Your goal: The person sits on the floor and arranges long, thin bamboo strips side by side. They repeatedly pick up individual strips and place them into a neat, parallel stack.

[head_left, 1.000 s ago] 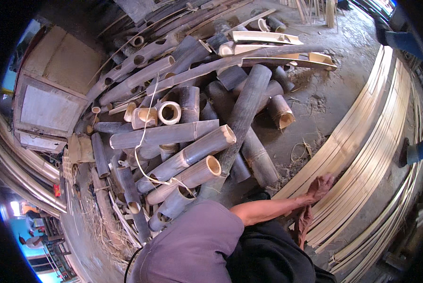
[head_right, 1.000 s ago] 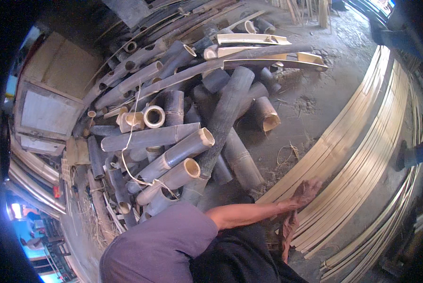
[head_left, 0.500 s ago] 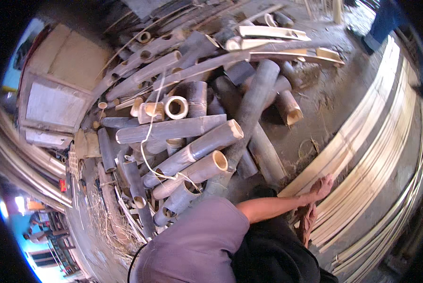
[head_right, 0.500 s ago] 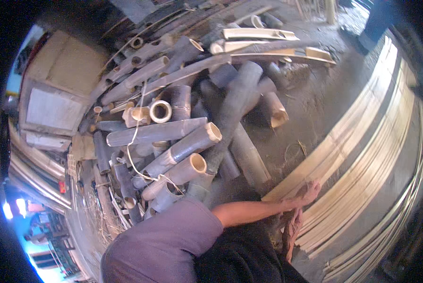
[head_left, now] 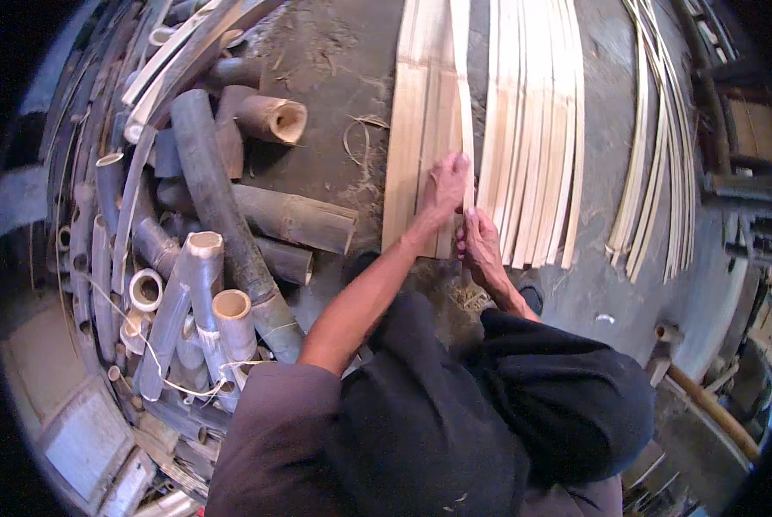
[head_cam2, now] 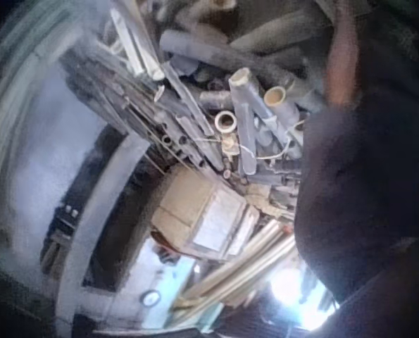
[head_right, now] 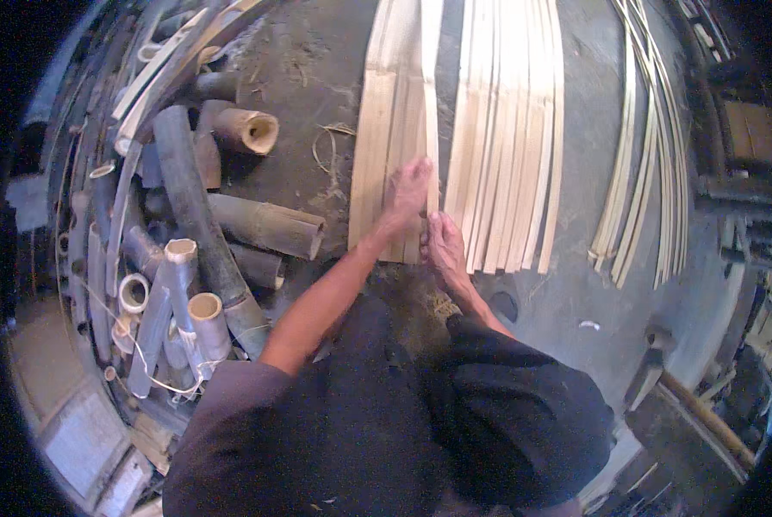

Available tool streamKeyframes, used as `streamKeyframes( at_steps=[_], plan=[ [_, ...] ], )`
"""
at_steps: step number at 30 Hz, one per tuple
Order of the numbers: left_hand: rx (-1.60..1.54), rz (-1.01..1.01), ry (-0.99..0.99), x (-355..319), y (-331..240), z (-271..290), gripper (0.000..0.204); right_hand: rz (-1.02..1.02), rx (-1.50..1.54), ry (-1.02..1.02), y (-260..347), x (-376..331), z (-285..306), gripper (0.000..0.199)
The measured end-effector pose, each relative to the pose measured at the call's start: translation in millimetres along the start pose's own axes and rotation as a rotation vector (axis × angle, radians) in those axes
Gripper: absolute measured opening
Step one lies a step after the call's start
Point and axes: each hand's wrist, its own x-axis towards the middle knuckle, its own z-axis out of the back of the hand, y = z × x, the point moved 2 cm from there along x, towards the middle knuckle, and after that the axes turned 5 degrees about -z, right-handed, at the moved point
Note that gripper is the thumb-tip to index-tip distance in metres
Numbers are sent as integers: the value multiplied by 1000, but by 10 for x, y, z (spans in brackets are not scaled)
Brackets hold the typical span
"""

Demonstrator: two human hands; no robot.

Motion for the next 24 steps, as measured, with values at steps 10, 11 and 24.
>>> streamKeyframes(
  at_steps=[10, 11, 24],
  plan=[
    [895, -618, 23, 54, -368, 188, 45, 294, -91, -308, -61, 28, 172, 36],
    [983, -640, 41, 63, -323, 181, 50, 251, -34, -292, -125, 25, 163, 37],
    [1243, -563, 198, 139, 11, 231, 65, 235, -236, -174, 161, 143, 108, 48]
  ],
)
